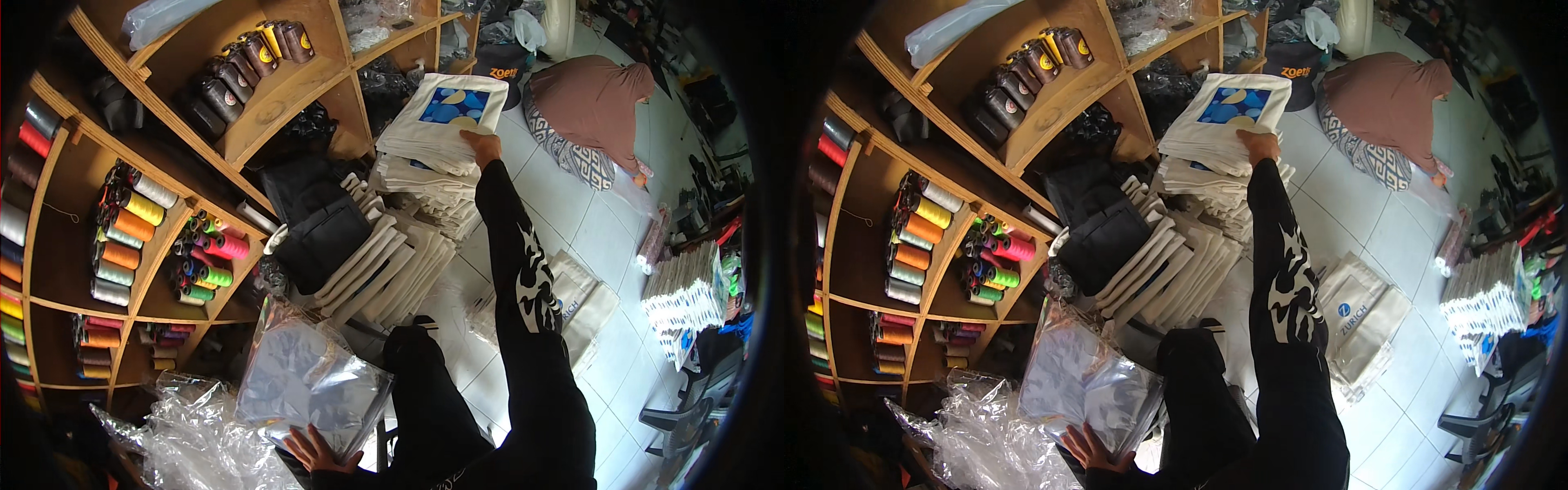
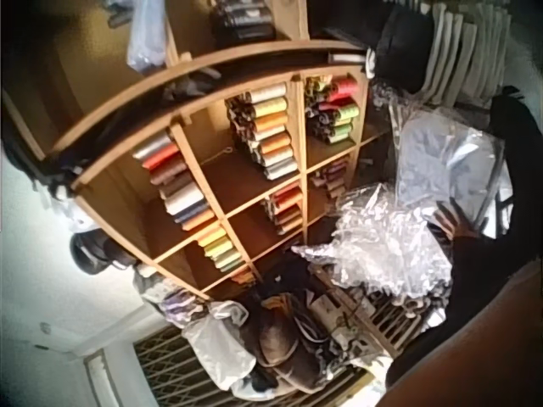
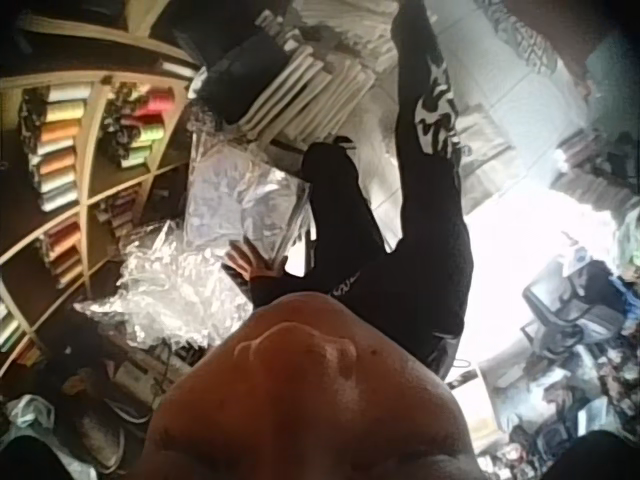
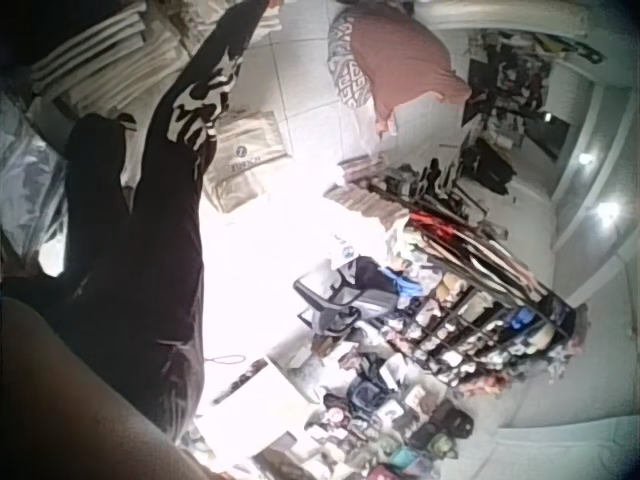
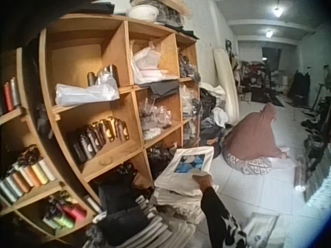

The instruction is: The recorder is packing printed white tote bags into clear plastic sleeves in a textile manufacturing environment.

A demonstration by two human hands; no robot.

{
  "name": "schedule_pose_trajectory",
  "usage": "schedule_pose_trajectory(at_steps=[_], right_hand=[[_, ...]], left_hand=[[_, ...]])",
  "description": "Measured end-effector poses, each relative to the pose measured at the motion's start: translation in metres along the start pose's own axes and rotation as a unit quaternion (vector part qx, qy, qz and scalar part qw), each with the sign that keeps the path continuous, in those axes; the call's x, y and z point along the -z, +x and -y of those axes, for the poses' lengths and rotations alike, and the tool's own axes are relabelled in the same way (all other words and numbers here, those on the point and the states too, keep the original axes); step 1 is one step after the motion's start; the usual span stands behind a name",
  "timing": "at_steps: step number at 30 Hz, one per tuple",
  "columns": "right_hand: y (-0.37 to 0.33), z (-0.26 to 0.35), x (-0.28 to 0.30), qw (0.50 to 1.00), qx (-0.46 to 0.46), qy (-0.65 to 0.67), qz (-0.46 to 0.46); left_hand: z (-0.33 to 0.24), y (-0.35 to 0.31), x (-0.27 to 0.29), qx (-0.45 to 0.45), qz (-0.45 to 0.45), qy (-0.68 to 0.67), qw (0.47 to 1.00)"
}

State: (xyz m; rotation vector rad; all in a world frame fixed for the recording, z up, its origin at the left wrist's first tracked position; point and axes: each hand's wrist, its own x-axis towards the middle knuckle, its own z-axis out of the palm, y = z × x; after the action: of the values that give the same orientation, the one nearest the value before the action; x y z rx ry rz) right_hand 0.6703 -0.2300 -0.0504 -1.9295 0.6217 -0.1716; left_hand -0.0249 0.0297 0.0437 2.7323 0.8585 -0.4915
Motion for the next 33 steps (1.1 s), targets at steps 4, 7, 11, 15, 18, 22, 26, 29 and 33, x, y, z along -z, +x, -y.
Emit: schedule_pose_trajectory(at_steps=[4,7,11,15,18,22,26,29,33], right_hand=[[-0.003,-0.006,0.007,0.97,0.108,0.173,0.134],[-0.02,0.013,0.018,0.947,0.168,0.086,0.262],[-0.036,0.045,0.023,0.94,-0.047,0.246,0.231],[-0.061,0.062,0.033,0.948,0.017,0.248,0.197],[-0.074,0.058,0.052,0.933,0.092,0.29,0.194],[-0.12,0.065,0.099,0.885,0.124,0.373,0.25],[-0.201,0.071,0.195,0.898,0.072,0.351,0.256],[-0.29,0.074,0.271,0.948,-0.019,0.265,0.175],[-0.369,-0.001,0.354,0.938,-0.056,0.292,0.177]], left_hand=[[0.014,-0.001,-0.017,-0.02,-0.024,0.017,0.999],[0.016,-0.006,-0.016,-0.01,-0.027,0.018,0.999],[0.011,-0.006,-0.013,-0.002,-0.015,-0.013,1.0],[0.013,-0.007,-0.015,0.012,-0.014,-0.018,1.0],[0.004,-0.002,-0.009,0.008,-0.02,-0.033,0.999],[0.0,-0.008,-0.002,0.021,-0.038,-0.016,0.999],[-0.001,-0.008,-0.007,0.014,-0.041,-0.025,0.999],[0.0,-0.019,-0.006,0.035,-0.041,-0.027,0.998],[-0.008,-0.024,0.009,0.084,-0.012,-0.038,0.996]])
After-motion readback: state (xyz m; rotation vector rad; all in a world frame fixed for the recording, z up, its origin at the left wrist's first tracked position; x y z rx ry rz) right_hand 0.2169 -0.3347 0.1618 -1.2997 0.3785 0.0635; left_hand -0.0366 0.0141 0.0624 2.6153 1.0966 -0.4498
